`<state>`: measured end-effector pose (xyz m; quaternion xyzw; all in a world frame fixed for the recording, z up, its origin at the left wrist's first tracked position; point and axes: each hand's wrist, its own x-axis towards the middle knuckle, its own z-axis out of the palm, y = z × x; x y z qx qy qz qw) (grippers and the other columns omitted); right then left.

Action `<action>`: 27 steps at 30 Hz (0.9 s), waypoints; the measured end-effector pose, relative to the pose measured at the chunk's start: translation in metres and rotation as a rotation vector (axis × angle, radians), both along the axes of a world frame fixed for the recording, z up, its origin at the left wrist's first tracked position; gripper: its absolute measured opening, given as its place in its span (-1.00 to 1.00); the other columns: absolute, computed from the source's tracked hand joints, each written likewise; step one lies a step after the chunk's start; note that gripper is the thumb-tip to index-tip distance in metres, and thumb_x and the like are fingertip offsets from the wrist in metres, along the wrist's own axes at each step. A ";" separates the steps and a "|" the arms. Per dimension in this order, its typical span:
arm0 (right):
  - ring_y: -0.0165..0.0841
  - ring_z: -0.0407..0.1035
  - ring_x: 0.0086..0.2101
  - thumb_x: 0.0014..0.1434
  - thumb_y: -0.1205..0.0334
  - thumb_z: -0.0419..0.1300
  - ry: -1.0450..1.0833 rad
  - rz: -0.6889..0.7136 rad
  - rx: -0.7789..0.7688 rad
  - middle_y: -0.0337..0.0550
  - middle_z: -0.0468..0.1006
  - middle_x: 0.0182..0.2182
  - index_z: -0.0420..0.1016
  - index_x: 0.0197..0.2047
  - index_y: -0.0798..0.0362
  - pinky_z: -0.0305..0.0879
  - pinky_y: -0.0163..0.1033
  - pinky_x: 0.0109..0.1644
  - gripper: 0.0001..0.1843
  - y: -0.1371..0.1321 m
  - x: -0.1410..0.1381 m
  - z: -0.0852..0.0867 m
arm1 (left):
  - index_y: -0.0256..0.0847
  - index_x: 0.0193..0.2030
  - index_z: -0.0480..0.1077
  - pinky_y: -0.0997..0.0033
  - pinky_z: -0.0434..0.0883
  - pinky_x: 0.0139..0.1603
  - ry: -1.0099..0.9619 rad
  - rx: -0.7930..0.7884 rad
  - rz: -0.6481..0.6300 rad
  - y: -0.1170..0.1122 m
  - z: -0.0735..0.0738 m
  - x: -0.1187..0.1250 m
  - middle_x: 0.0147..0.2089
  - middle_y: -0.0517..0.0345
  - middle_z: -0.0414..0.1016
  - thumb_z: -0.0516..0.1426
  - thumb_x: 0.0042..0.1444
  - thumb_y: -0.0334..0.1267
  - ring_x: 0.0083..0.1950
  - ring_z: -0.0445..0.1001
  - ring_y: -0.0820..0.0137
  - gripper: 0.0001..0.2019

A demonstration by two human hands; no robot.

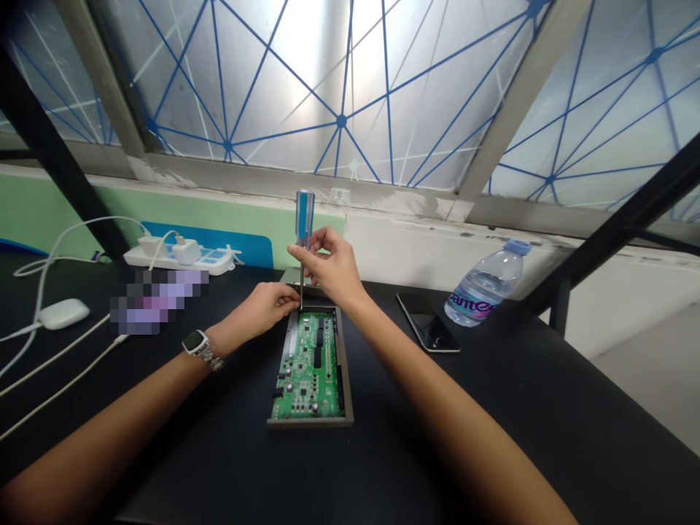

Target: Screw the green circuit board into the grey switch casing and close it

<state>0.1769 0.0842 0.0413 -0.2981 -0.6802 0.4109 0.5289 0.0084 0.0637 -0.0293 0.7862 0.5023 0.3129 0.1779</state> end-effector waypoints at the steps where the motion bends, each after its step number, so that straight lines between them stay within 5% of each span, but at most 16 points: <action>1: -0.50 0.33 -0.57 0.04 -0.08 0.44 0.002 -0.009 0.000 -0.33 0.32 -0.42 0.21 -0.31 -0.04 0.23 -0.35 -0.66 -0.51 0.001 0.000 0.000 | -0.21 -0.25 0.62 0.39 0.42 -0.29 -0.013 -0.003 -0.004 0.000 0.000 0.000 -0.33 0.05 0.64 0.16 0.19 -0.34 -0.32 0.58 0.30 -0.83; 18: -0.39 0.46 -0.54 -0.10 -0.09 0.51 0.015 0.100 -0.011 -0.36 0.40 -0.52 0.29 -0.28 -0.01 0.45 -0.28 -0.58 -0.45 0.001 0.007 0.003 | -0.22 -0.29 0.57 0.40 0.40 -0.33 -0.002 -0.012 -0.008 -0.008 0.007 -0.002 -0.35 0.07 0.61 0.13 0.18 -0.37 -0.36 0.54 0.31 -0.84; 27: -0.34 0.51 -0.52 -0.04 -0.01 0.51 -0.006 0.098 0.020 -0.31 0.46 -0.56 0.33 -0.31 0.03 0.47 -0.27 -0.55 -0.52 -0.022 0.017 0.042 | -0.20 -0.29 0.56 0.40 0.38 -0.30 0.081 -0.015 -0.067 -0.007 0.007 -0.006 -0.28 0.03 0.61 0.13 0.16 -0.37 -0.30 0.55 0.28 -0.85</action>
